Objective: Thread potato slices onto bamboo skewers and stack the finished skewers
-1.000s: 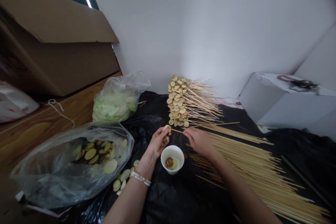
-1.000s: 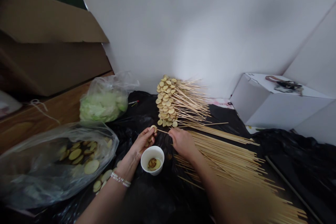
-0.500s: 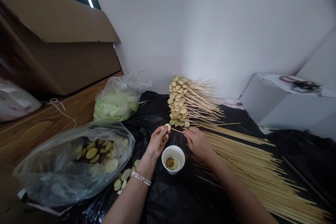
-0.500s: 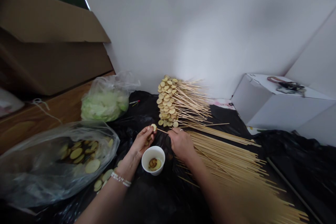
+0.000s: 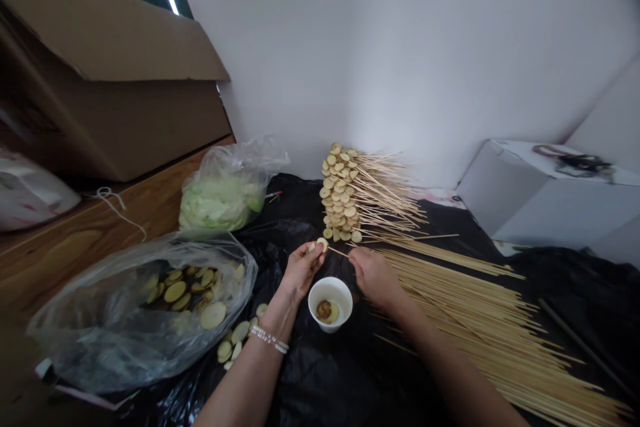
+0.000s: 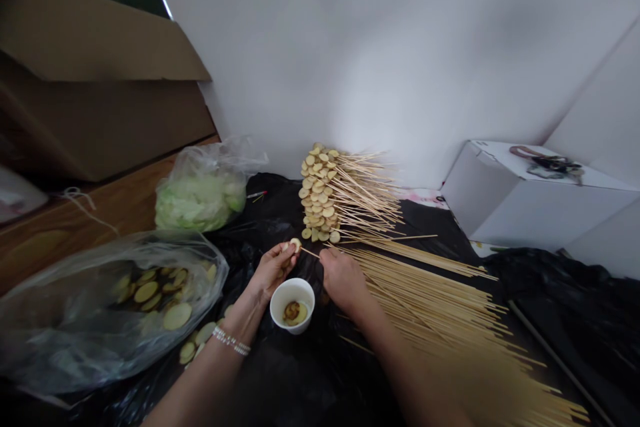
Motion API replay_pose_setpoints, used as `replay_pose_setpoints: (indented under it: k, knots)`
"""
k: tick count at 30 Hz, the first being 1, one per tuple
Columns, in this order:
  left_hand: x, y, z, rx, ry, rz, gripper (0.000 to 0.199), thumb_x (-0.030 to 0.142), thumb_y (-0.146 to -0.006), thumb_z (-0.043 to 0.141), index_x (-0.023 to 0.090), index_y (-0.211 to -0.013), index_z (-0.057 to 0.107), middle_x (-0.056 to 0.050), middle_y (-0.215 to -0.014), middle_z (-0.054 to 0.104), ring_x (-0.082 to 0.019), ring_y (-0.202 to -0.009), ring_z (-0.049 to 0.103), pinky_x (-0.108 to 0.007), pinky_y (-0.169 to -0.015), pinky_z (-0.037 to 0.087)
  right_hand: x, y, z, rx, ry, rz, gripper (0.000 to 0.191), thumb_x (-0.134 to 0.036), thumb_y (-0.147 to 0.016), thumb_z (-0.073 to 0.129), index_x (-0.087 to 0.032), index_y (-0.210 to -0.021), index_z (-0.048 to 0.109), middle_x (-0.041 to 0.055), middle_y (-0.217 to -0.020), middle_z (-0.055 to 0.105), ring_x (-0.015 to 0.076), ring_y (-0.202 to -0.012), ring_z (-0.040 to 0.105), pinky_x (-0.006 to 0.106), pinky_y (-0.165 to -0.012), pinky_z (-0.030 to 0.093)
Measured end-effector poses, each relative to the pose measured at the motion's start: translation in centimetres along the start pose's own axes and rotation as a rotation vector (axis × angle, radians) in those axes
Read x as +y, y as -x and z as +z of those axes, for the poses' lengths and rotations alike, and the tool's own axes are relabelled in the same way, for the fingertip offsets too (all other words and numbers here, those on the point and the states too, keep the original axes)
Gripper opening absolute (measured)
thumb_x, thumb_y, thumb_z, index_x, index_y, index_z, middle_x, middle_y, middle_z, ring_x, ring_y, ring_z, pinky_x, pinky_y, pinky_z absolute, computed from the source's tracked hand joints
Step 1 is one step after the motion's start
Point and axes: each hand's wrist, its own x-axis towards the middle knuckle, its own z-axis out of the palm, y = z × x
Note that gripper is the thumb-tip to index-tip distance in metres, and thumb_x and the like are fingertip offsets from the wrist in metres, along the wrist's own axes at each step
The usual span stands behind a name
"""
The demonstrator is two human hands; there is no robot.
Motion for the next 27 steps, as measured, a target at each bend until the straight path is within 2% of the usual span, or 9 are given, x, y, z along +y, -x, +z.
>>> replay_pose_setpoints:
  k: [5,11,19,23,27]
  knots:
    - [-0.2,0.0,0.0,-0.014,-0.011,0.014,0.025,0.015,-0.056,0.085,0.013,-0.068,0.063,-0.001,-0.068,0.067,-0.007,-0.062,0.063,-0.014,-0.061,0.051,0.0,0.1,0.4,0.049,0.023,-0.016,0.023,-0.014,-0.094,0.035,-0.017,-0.086,0.056,0.0054,-0.088,0.062,0.0155,-0.08,0.054,0.026,-0.069,0.032]
    - [-0.4,-0.1,0.0,0.003,-0.039,-0.003,0.024,0.014,-0.055,0.085,0.012,-0.068,0.065,-0.003,-0.073,0.069,-0.008,-0.064,0.064,-0.015,-0.061,0.053,-0.7,0.3,-0.1,-0.075,0.091,0.063,0.022,-0.016,-0.095,0.035,-0.018,-0.091,0.057,0.006,-0.086,0.066,0.0164,-0.074,0.057,0.027,-0.061,0.029]
    - [-0.4,0.0,0.1,0.013,-0.054,-0.009,0.023,0.013,-0.056,0.085,0.012,-0.065,0.064,-0.003,-0.073,0.069,-0.008,-0.065,0.064,-0.015,-0.062,0.053,-0.7,0.2,0.6,0.01,0.07,0.047,0.022,-0.013,-0.094,0.034,-0.018,-0.088,0.055,0.0062,-0.088,0.065,0.0161,-0.079,0.057,0.026,-0.065,0.029]
    - [-0.5,0.0,0.0,0.001,-0.059,-0.01,0.023,0.014,-0.056,0.085,0.012,-0.065,0.064,-0.003,-0.073,0.069,-0.008,-0.066,0.064,-0.015,-0.062,0.052,-0.9,0.3,0.5,-0.031,0.089,0.063,0.021,-0.016,-0.095,0.035,-0.018,-0.09,0.055,0.0058,-0.086,0.066,0.016,-0.074,0.058,0.028,-0.061,0.027]
    - [-0.7,-0.2,-0.3,-0.01,-0.077,-0.034,0.027,0.016,-0.052,0.087,0.011,-0.066,0.065,-0.003,-0.071,0.068,-0.008,-0.064,0.063,-0.015,-0.062,0.052,-0.6,0.3,0.4,-0.074,0.012,0.065,0.02,-0.018,-0.094,0.036,-0.018,-0.086,0.054,0.0047,-0.081,0.067,0.0155,-0.072,0.058,0.027,-0.06,0.027]
